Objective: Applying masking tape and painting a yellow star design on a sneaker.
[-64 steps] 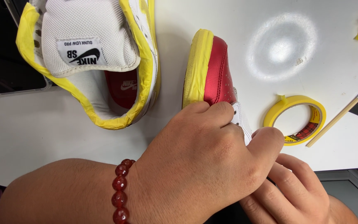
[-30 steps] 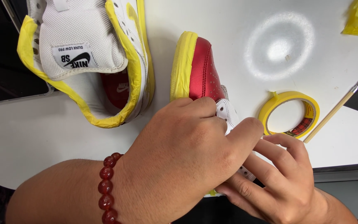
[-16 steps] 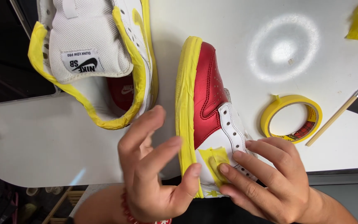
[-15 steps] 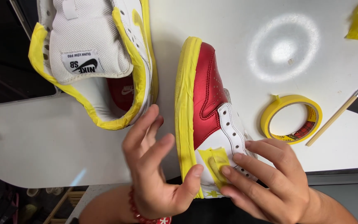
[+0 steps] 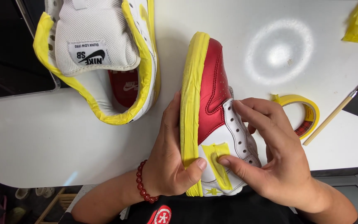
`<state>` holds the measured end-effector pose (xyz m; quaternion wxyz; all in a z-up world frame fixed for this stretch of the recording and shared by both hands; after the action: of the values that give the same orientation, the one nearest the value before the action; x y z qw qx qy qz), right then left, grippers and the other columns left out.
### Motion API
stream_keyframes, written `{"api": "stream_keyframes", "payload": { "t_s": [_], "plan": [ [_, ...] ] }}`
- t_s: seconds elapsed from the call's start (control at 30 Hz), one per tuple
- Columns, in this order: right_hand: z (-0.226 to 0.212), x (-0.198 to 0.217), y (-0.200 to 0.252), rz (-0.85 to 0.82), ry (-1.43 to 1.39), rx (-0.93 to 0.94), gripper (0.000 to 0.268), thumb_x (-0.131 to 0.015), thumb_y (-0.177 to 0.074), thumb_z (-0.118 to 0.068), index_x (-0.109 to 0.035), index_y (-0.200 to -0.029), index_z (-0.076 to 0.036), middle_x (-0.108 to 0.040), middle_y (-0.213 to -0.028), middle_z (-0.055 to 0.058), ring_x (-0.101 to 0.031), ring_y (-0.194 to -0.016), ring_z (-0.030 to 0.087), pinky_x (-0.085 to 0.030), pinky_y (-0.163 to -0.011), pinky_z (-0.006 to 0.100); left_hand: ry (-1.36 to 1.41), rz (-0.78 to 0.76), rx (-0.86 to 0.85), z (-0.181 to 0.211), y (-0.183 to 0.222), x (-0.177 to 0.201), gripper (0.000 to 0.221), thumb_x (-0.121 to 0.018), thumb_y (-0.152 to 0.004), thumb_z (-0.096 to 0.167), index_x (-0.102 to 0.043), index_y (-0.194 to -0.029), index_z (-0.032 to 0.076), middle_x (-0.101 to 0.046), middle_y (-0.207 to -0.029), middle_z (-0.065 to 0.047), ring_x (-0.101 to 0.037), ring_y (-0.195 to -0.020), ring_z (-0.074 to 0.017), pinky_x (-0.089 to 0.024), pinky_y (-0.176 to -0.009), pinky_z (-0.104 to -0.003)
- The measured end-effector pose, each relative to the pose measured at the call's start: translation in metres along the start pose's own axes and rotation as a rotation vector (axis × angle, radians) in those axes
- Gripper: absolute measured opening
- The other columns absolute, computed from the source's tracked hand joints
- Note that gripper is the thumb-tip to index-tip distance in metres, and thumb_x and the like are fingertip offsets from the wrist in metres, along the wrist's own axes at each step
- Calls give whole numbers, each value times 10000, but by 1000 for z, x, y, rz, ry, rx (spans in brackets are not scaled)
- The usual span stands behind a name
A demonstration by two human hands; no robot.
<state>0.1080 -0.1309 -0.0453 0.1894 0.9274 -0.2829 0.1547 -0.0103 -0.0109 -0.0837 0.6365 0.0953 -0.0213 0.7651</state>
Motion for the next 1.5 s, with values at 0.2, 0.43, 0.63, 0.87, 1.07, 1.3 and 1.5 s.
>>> {"api": "stream_keyframes", "payload": {
  "t_s": [0.2,0.43,0.63,0.87,1.07,1.3,1.5],
  "plan": [
    [7,-7,-5,59,-71,-26,786,-871,-749,-127,-523,-1436,29,-514,-1370,139,-557,-1174,188,-480,-980,297,9,4,-24,-3,-2,2,946,-533,-1002,354,27,-1636,-69,-136,-1712,-270,-230,-1567,-358,-181,-1338,-450],
    [10,-6,-5,60,-145,-66,740,-841,-798,-84,-514,-1451,40,-490,-1374,141,-551,-1202,196,-482,-1049,307,6,-1,-24,-3,-8,5,941,-525,-990,364,3,-1643,-60,-141,-1719,-260,-245,-1562,-348,-202,-1331,-439],
    [10,-12,-2,7,-160,-52,734,-806,-776,-82,-482,-1420,57,-466,-1416,194,-528,-1302,266,-451,-1124,362,23,18,-23,-3,-14,8,943,-513,-962,367,-28,-1649,-60,-149,-1686,-292,-251,-1586,-385,-219,-1308,-466],
    [-1,-11,4,31,-107,62,708,-818,-828,-83,-471,-1435,27,-469,-1456,208,-560,-1371,296,-498,-1172,394,-16,-5,-44,-6,-11,9,950,-521,-978,396,1,-1647,-30,-148,-1696,-271,-258,-1544,-369,-223,-1311,-465],
    [-4,-9,3,45,-63,90,693,-812,-831,-86,-475,-1427,20,-490,-1452,231,-580,-1355,294,-517,-1132,381,-33,-10,-82,-12,-4,4,994,-514,-1034,452,116,-1655,1,-112,-1695,-236,-260,-1555,-341,-208,-1321,-452],
    [-17,-4,17,146,269,289,427,-799,-815,-260,-667,-1180,-81,-556,-1302,238,-584,-1200,336,-510,-988,410,-40,-43,-83,-11,-4,8,1020,-511,-1047,526,131,-1662,25,-121,-1750,-246,-276,-1556,-344,-223,-1312,-446],
    [-37,-16,27,200,584,446,360,-792,-830,-418,-785,-1079,-157,-550,-1242,187,-514,-1145,410,-473,-939,478,-38,-47,-80,-9,-11,9,1009,-499,-1024,539,105,-1627,2,-118,-1719,-273,-261,-1561,-380,-221,-1305,-474]
  ]
}}
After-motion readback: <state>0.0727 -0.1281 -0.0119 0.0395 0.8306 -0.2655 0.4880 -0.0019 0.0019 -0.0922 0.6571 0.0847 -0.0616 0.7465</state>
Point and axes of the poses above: each hand's wrist, its own y-axis away from the middle knuckle, its own x-axis out of the back of the hand, z = x × y, the point moved 9 cm from there along -y, towards the middle knuckle
